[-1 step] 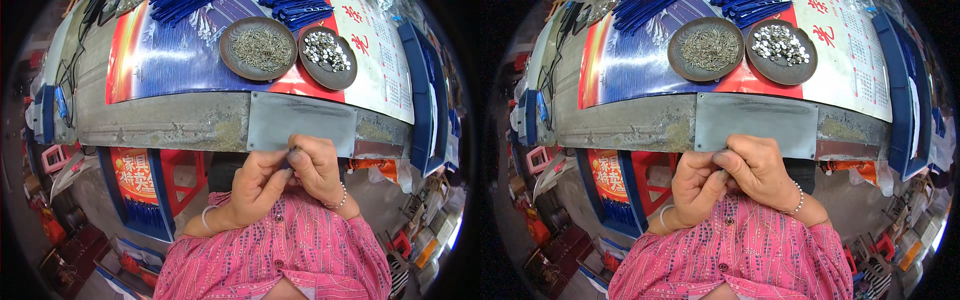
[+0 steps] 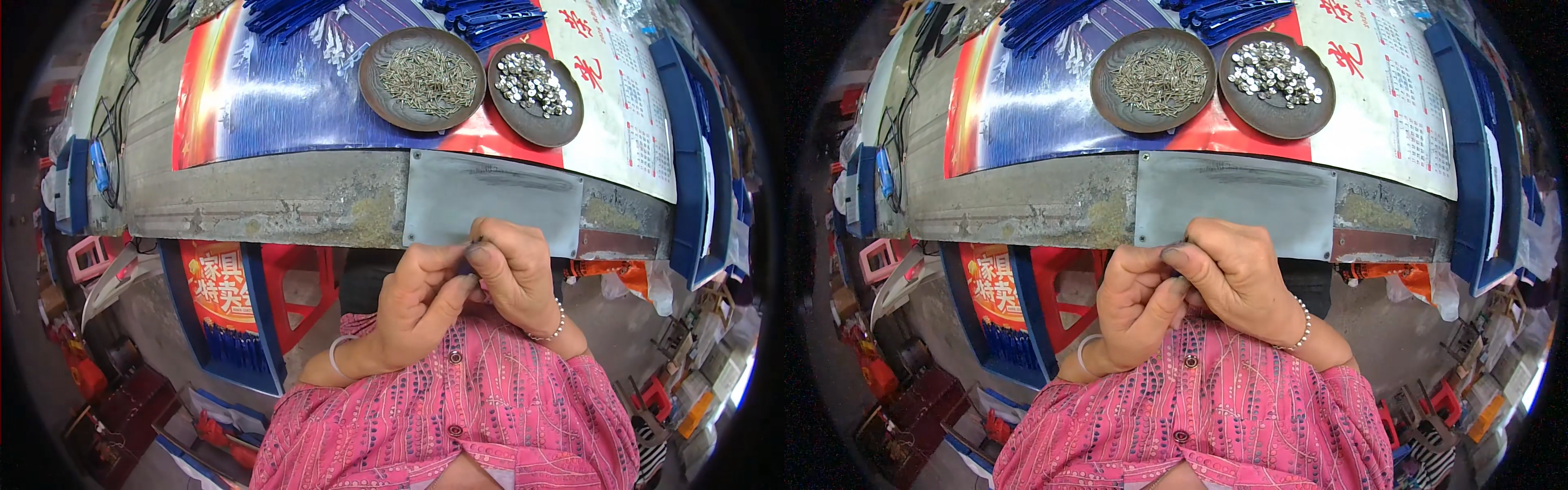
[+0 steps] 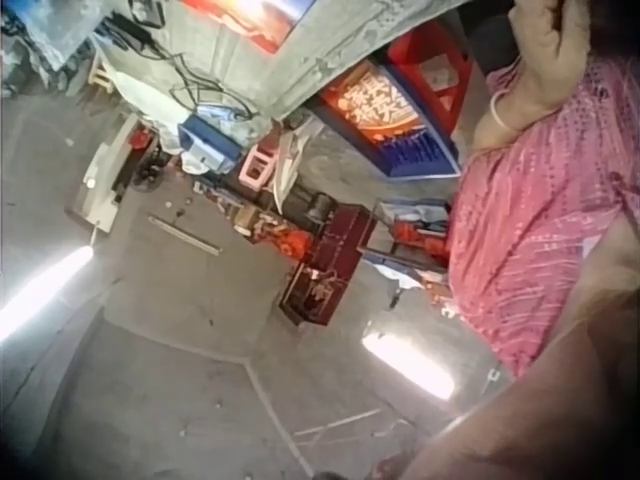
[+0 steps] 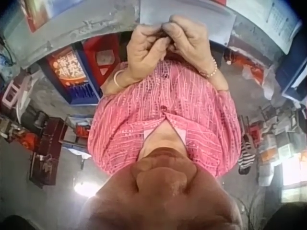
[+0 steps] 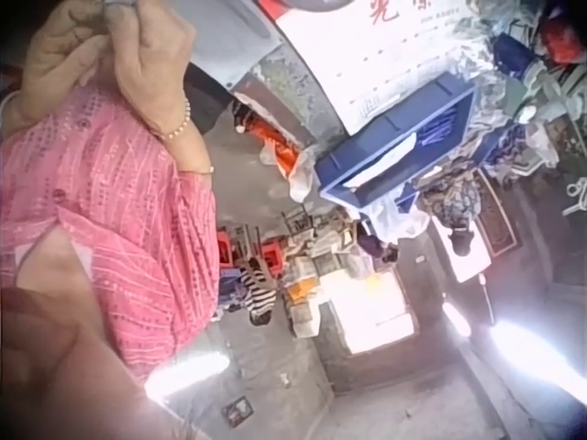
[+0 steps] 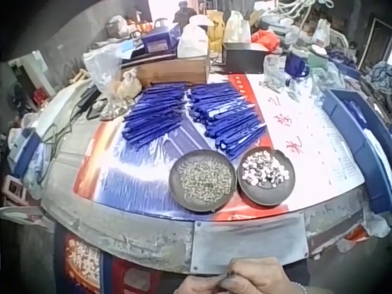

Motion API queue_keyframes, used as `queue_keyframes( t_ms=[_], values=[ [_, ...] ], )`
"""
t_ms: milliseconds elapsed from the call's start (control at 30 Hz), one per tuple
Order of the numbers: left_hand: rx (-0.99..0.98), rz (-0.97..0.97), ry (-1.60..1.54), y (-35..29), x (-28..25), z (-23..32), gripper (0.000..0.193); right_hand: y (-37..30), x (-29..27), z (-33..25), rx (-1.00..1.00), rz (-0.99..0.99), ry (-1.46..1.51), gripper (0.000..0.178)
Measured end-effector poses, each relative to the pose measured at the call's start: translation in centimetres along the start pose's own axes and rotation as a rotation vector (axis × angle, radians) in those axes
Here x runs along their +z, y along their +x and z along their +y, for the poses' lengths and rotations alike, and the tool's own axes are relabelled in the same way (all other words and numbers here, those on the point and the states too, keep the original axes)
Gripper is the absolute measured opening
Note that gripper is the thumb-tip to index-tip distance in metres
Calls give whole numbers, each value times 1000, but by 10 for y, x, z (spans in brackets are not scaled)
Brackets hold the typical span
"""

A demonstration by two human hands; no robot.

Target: The recorder is assembling small blue plastic parts by inserting metal pins into them at a manual workstation.

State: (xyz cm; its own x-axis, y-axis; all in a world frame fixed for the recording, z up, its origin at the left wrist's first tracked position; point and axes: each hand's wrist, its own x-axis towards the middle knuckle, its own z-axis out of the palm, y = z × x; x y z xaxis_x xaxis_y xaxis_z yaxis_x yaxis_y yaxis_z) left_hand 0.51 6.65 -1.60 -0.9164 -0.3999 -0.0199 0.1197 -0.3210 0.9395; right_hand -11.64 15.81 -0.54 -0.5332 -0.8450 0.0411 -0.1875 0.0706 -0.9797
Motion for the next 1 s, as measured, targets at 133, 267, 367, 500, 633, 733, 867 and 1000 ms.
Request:
queue_keyframes(
  t_ms=[133,267,367,500,633,733,867,1000],
  values=[
    [-24,-1,-39,0,0,0,25,-1,7,0,7,94,-1,35],
    [-84,30,-120,-1,-1,-2,25,-2,8,1,17,99,-18,31],
    [-133,62,-157,0,0,1,24,-4,7,2,102,64,112,25],
    [-345,31,-361,7,-11,8,22,0,6,6,143,144,379,13],
    [-642,-32,-790,12,-22,8,23,5,-4,5,240,104,456,11],
    [-689,-104,-932,14,-25,7,21,7,-6,3,223,76,378,10],
    [-760,-127,-1002,15,-27,5,21,5,-9,9,139,25,244,10],
    [-775,-144,-1059,14,-28,2,21,6,-12,3,212,-38,204,11]
  ],
)
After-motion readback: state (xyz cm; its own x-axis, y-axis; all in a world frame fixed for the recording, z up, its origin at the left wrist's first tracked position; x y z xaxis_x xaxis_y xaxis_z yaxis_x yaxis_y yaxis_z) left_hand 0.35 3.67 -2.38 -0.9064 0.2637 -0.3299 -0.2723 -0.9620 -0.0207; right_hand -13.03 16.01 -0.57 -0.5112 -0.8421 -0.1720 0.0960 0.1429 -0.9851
